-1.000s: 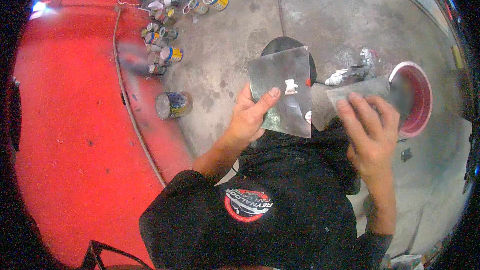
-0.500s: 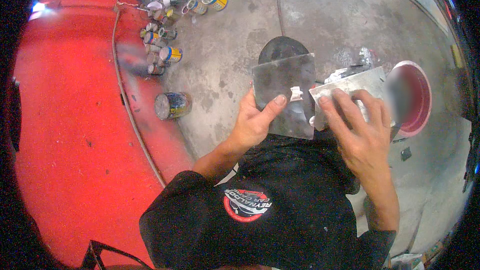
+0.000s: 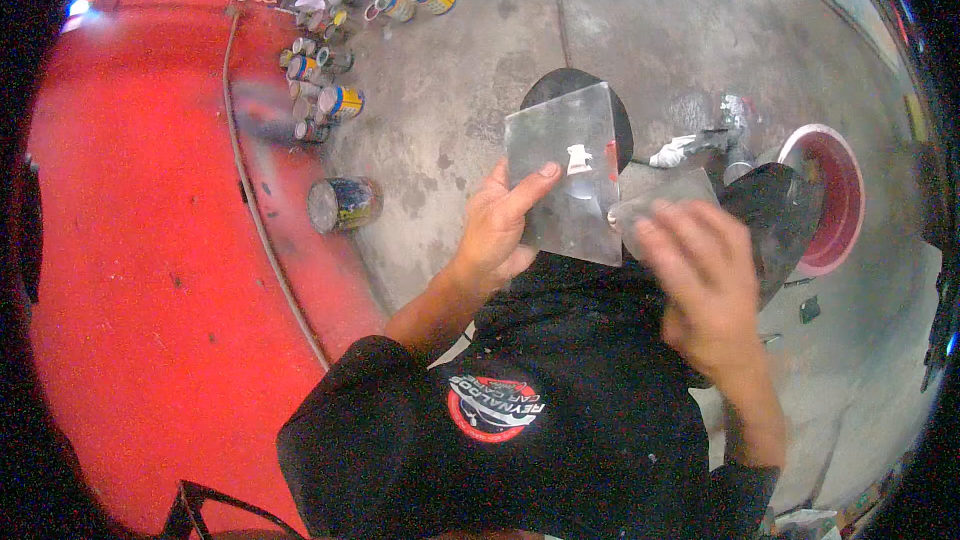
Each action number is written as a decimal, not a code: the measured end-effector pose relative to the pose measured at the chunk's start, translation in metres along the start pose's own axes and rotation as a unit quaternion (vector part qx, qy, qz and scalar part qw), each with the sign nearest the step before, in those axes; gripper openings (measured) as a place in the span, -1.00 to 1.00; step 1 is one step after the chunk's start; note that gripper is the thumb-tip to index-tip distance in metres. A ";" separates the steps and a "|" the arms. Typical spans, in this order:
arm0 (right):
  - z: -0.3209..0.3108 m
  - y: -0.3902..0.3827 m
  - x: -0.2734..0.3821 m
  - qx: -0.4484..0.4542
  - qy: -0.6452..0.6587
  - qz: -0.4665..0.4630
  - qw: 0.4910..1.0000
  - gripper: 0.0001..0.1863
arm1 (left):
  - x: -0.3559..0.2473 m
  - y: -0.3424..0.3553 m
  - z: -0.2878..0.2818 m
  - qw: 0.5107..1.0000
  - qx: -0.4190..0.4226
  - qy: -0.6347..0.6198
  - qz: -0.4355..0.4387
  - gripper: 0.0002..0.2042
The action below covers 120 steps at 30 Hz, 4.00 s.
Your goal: The person applies white filler from a metal plate onto a circular metal part using a small applicator and smooths the material around the edge of the part.
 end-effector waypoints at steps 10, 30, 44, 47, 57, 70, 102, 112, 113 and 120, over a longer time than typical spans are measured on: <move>0.028 -0.009 0.009 -0.040 -0.112 -0.109 0.987 -0.58 | -0.006 -0.003 -0.002 0.998 0.032 0.008 -0.047 -0.57; -0.002 0.011 -0.013 0.178 -0.079 -0.025 0.981 -0.52 | -0.030 -0.018 -0.004 0.956 -0.030 0.183 0.227 -0.75; -0.008 0.019 -0.001 0.019 -0.050 -0.013 0.998 -0.46 | -0.017 -0.011 -0.004 0.988 -0.016 0.107 0.114 -0.70; -0.016 0.029 0.007 0.125 -0.063 -0.065 0.988 -0.52 | -0.016 -0.010 -0.008 0.979 -0.007 0.156 0.128 -0.71; -0.015 0.032 0.007 0.102 -0.081 -0.079 0.988 -0.52 | -0.018 -0.008 -0.008 0.984 0.008 0.148 0.096 -0.68; 0.006 0.027 0.006 0.083 -0.092 -0.044 0.991 -0.46 | -0.025 -0.016 -0.001 0.932 -0.021 0.318 0.172 -0.72; -0.012 0.033 0.015 0.141 -0.084 -0.072 0.984 -0.47 | -0.017 -0.014 -0.001 0.977 -0.003 0.173 0.123 -0.70; 0.013 0.006 0.008 0.055 -0.075 -0.091 0.992 -0.44 | -0.022 -0.010 -0.006 0.998 -0.021 0.057 0.011 -0.65; 0.013 0.002 0.005 0.048 -0.097 -0.092 0.990 -0.45 | -0.023 -0.010 -0.006 0.997 -0.026 0.071 0.021 -0.66; 0.008 0.013 0.004 0.073 -0.073 -0.017 0.995 -0.47 | -0.032 -0.020 0.006 0.924 -0.008 0.350 0.154 -0.73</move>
Point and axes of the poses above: each hand's wrist, its own y-axis towards the middle knuckle, its own z-axis out of the palm, x = y × z, the point moved 4 cm from there along y, towards the middle knuckle, and after that the axes turned 2 degrees about -z, right-handed, at the moved point
